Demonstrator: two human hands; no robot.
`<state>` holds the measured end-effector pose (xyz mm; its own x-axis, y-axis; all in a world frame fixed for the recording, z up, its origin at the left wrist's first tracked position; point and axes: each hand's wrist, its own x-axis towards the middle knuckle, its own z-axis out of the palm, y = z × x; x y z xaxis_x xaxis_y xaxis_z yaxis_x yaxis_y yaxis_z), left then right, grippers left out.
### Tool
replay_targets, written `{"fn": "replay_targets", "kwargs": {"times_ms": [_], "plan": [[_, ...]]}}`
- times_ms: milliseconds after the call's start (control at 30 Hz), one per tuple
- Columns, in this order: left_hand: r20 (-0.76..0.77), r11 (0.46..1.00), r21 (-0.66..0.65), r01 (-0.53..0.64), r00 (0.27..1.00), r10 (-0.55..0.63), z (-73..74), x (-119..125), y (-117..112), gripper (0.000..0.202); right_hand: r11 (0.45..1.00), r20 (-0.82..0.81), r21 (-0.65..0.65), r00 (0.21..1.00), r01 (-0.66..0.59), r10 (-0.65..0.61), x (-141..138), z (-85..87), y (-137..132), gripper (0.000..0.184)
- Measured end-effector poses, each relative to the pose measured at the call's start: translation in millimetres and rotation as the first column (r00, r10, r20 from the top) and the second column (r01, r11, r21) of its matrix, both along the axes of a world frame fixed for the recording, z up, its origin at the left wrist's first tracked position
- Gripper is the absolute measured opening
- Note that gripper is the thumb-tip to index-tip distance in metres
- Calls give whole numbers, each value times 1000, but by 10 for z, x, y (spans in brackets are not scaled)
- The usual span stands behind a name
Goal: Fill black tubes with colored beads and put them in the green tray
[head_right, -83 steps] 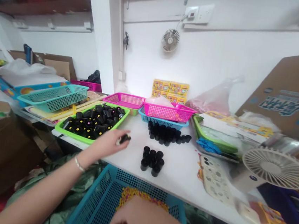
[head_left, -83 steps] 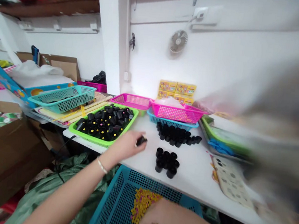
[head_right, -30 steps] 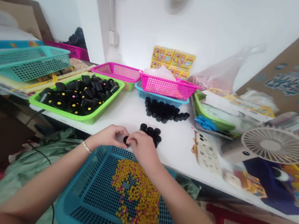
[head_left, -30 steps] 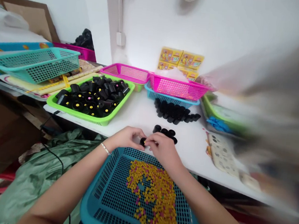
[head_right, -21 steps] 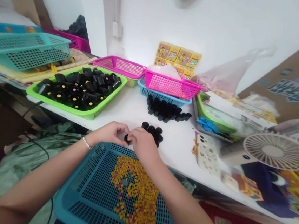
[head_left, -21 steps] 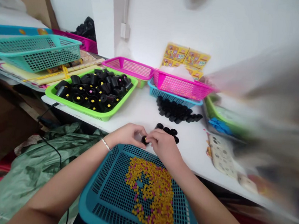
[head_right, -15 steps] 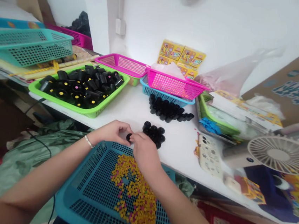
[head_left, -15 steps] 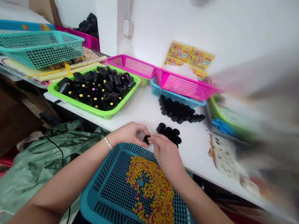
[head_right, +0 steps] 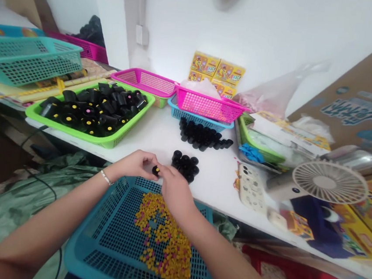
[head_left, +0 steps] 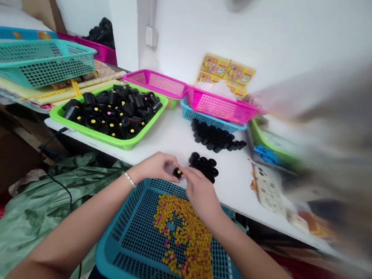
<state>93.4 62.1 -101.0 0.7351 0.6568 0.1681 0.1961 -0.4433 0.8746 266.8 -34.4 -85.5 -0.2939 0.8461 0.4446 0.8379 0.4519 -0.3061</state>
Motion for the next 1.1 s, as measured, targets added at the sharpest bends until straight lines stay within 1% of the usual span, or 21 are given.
{"fn": "replay_targets", "kwargs": {"times_ms": [100, 167, 267, 367, 467, 533, 567, 600, 667, 733, 800, 833, 867, 900, 967, 1000, 1067, 1100], "plan": [[14, 1000, -17, -7, 1000, 7, 16, 10, -14, 33, 998, 122, 57, 992, -18, 11, -35, -69, -48, 43], [8, 1000, -25, -5, 1000, 5, 29, 12, -16, 34, 997, 197, 72, 980, -41, 26, -64, -127, -72, 47], [12, 999, -35, -2, 1000, 3, 38, 10, -2, 34, 996, 226, 67, 973, -59, 42, -85, -175, -52, 48], [6, 999, -37, -15, 1000, 15, 39, 16, -11, 34, 997, 135, 42, 989, -65, 58, -56, -159, 17, 47], [-58, 999, -15, -39, 998, 38, 78, 27, -88, 35, 996, -42, -38, 996, -76, 74, -7, -47, -2, 52], [-110, 997, 57, -57, 992, 63, 163, 17, -171, 31, 991, -129, -84, 987, -104, 93, 11, 56, -143, 54], [-138, 990, 122, -68, 987, 85, 234, -1, -213, 30, 987, -154, -100, 982, -124, 108, 13, 96, -253, 53], [-169, 976, 201, -82, 979, 117, 327, -27, -246, 30, 982, -173, -124, 978, -139, 117, 12, 119, -380, 51], [-222, 922, 366, -128, 950, 220, 587, -106, -259, 33, 963, -183, -197, 972, -184, 149, 10, 99, -639, 46], [-257, 839, 502, -208, 891, 375, 913, -204, -148, 36, 930, -139, -292, 972, -222, 189, 14, -10, -839, 41], [-290, 751, 600, -275, 800, 525, 1232, -296, 104, 39, 893, -42, -390, 974, -222, 224, 24, -201, -943, 36], [-313, 709, 642, -294, 743, 591, 1362, -331, 271, 39, 874, 19, -434, 968, -219, 252, 29, -322, -965, 31], [-350, 684, 670, -289, 689, 635, 1461, -356, 448, 39, 853, 80, -473, 953, -221, 291, 33, -457, -972, 26], [-395, 674, 681, -285, 632, 666, 1526, -372, 625, 40, 835, 131, -503, 936, -222, 327, 36, -602, -971, 20], [-482, 693, 670, -266, 554, 678, 1559, -383, 934, 38, 815, 185, -537, 912, -218, 366, 41, -902, -961, 14], [-516, 708, 658, -258, 531, 673, 1539, -385, 1053, 38, 820, 191, -538, 919, -194, 343, 45, -1047, -957, 15], [-551, 727, 644, -239, 513, 658, 1464, -394, 1211, 37, 841, 198, -524, 942, -133, 273, 65, -1297, -957, 23], [-558, 729, 644, -232, 509, 656, 1428, -404, 1252, 37, 849, 203, -517, 947, -112, 249, 83, -1391, -963, 27]]}}
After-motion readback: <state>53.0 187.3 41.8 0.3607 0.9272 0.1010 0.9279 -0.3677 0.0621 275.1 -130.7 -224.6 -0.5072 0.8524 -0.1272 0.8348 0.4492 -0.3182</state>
